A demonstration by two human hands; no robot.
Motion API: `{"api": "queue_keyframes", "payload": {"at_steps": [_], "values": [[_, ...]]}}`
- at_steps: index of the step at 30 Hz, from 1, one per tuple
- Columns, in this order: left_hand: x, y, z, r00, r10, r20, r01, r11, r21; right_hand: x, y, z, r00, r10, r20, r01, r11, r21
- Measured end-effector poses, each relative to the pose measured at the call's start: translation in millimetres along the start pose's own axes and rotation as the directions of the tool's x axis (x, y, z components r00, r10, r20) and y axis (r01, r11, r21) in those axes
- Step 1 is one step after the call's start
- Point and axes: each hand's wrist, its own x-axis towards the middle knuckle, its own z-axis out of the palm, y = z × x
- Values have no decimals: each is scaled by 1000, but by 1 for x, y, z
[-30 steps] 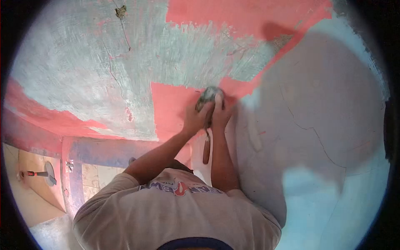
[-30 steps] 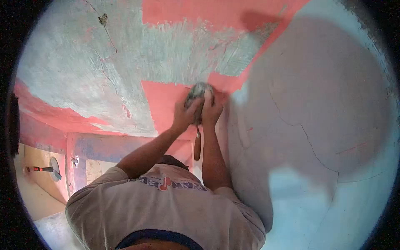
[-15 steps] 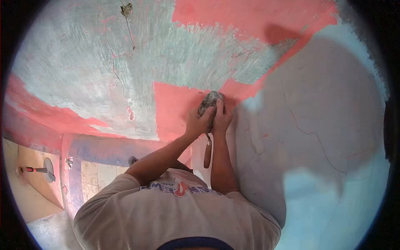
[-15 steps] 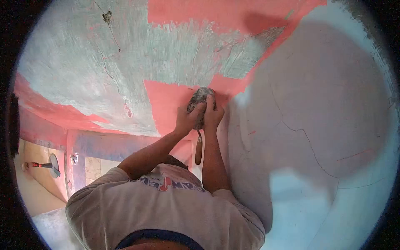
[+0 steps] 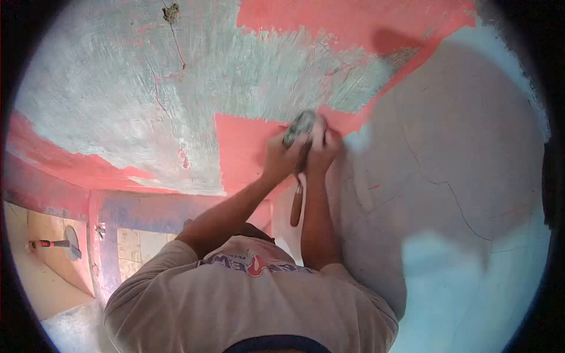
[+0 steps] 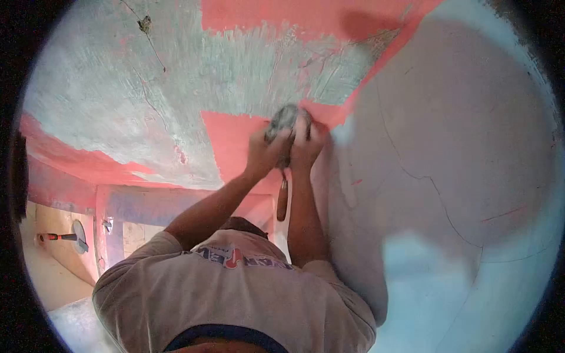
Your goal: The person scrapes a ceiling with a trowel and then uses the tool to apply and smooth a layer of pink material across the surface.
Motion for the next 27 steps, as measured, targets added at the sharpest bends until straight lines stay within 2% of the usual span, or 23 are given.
{"api": "queue_keyframes", "payload": {"at_steps": [1, 3, 4, 7, 8, 11, 14, 17, 18, 20, 21, 22, 24, 25, 26, 27], "values": [[7, 9, 2, 997, -71, 12, 72, 991, -109, 10, -5, 0, 1000, -25, 4, 24, 998, 50], [18, 23, 7, 978, -200, 58, 208, 925, -317, 21, -10, 1, 996, 74, 39, -82, 961, 262], [16, 25, 5, 976, -206, 66, 216, 930, -298, 26, -3, -11, 990, -54, 128, 57, 998, -17], [-9, -5, 0, 976, -215, 40, 216, 976, -32, -9, 19, -5, 996, 79, 48, -79, 997, -4], [-19, -18, 1, 981, -195, 12, 194, 968, -156, -23, 28, 1, 999, 41, -35, -39, 998, 52], [-11, -1, -1, 979, -202, 23, 204, 969, -142, -12, 7, -5, 999, 29, 15, -28, 996, -82], [22, 29, 2, 963, -251, 101, 270, 918, -289, 24, -34, -1, 992, 100, 78, -118, 952, 284], [25, 20, -1, 962, -244, 120, 268, 928, -258, 22, -27, 2, 1000, -11, 18, 7, 981, 194], [14, -1, 1, 971, -229, 72, 239, 937, -253, 11, -12, -4, 997, -61, 41, 64, 996, -69], [-11, -27, -2, 957, -282, 72, 291, 923, -252, -9, 43, 7, 982, -181, -59, 177, 982, -71], [-20, -31, -6, 947, -312, 72, 320, 913, -252, -18, 33, 6, 994, -97, -48, 96, 995, -30], [-19, -22, -11, 956, -279, 88, 290, 944, -156, -26, 20, 6, 999, -13, -37, 13, 1000, 9], [8, -4, -5, 991, -129, 43, 134, 983, -126, 10, -2, -2, 995, -73, 70, 71, 997, 35], [19, 5, -2, 997, -70, 27, 72, 992, -107, 19, -17, -2, 998, -36, 57, 30, 995, 99], [34, 21, 0, 988, -127, 84, 142, 969, -205, 29, -32, -1, 999, 1, 45, -9, 987, 163], [46, 43, -1, 988, -109, 106, 130, 967, -218, 38, -55, -1, 1000, 13, 21, -16, 983, 181]]}}
